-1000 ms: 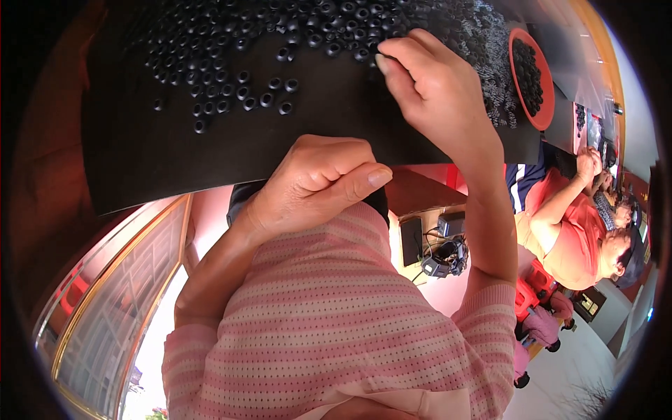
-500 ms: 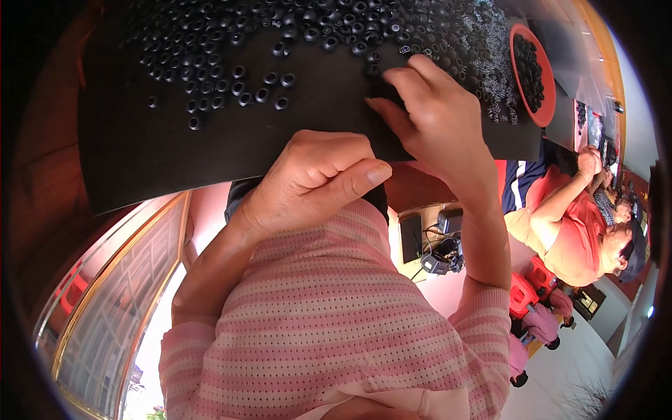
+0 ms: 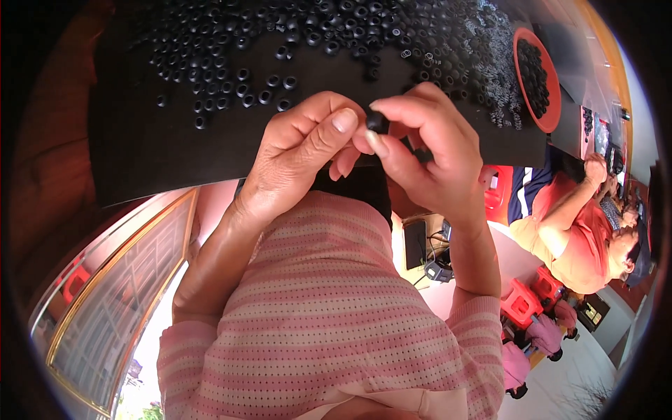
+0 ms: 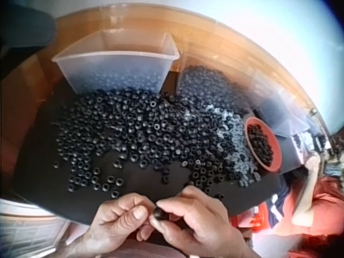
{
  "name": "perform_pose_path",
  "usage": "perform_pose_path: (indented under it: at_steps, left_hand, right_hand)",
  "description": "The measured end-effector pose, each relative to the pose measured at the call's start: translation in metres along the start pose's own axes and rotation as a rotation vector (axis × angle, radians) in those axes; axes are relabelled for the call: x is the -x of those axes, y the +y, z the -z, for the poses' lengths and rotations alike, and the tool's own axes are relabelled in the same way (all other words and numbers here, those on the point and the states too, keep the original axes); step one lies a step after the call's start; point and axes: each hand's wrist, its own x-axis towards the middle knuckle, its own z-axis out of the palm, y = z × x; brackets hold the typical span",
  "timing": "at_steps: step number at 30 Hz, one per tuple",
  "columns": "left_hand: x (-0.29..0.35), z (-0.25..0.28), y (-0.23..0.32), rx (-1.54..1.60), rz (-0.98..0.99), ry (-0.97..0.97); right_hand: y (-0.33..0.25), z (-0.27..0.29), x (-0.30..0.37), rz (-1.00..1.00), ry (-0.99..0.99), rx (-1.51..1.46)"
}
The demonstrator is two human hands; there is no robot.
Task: The person sorts small plastic rings by hand, moving them from a storage bin into a plastic bowl.
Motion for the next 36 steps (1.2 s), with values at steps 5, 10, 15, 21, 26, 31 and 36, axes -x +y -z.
perform_pose_path:
  at_steps: [5,10,15,21,26,31,36]
  left_hand:
    - [0.001,0.013,0.000,0.072,0.065,-0.120]
    - [0.004,0.015,0.003,0.140,0.067,-0.147]
    - [-0.001,0.010,0.002,0.186,0.051,-0.080]
    - [-0.006,0.008,0.002,0.180,0.053,-0.062]
    - [-0.006,0.006,0.003,0.225,0.080,-0.022]
    - [-0.005,0.004,0.003,0.237,0.080,0.007]
    - [-0.001,0.000,0.004,-0.003,0.044,0.019]
  right_hand:
    - [-0.006,-0.015,-0.001,0.004,0.037,-0.094]
    - [-0.005,-0.023,-0.003,-0.007,0.037,-0.160]
    - [-0.002,-0.023,-0.003,-0.142,0.095,-0.428]
    - [-0.001,-0.017,-0.005,-0.170,0.031,-0.399]
    - [-0.006,-0.019,-0.004,-0.262,0.071,-0.500]
    - [-0.008,-0.019,-0.001,-0.356,0.109,-0.616]
    - [-0.007,-0.013,0.000,-0.274,0.061,-0.466]
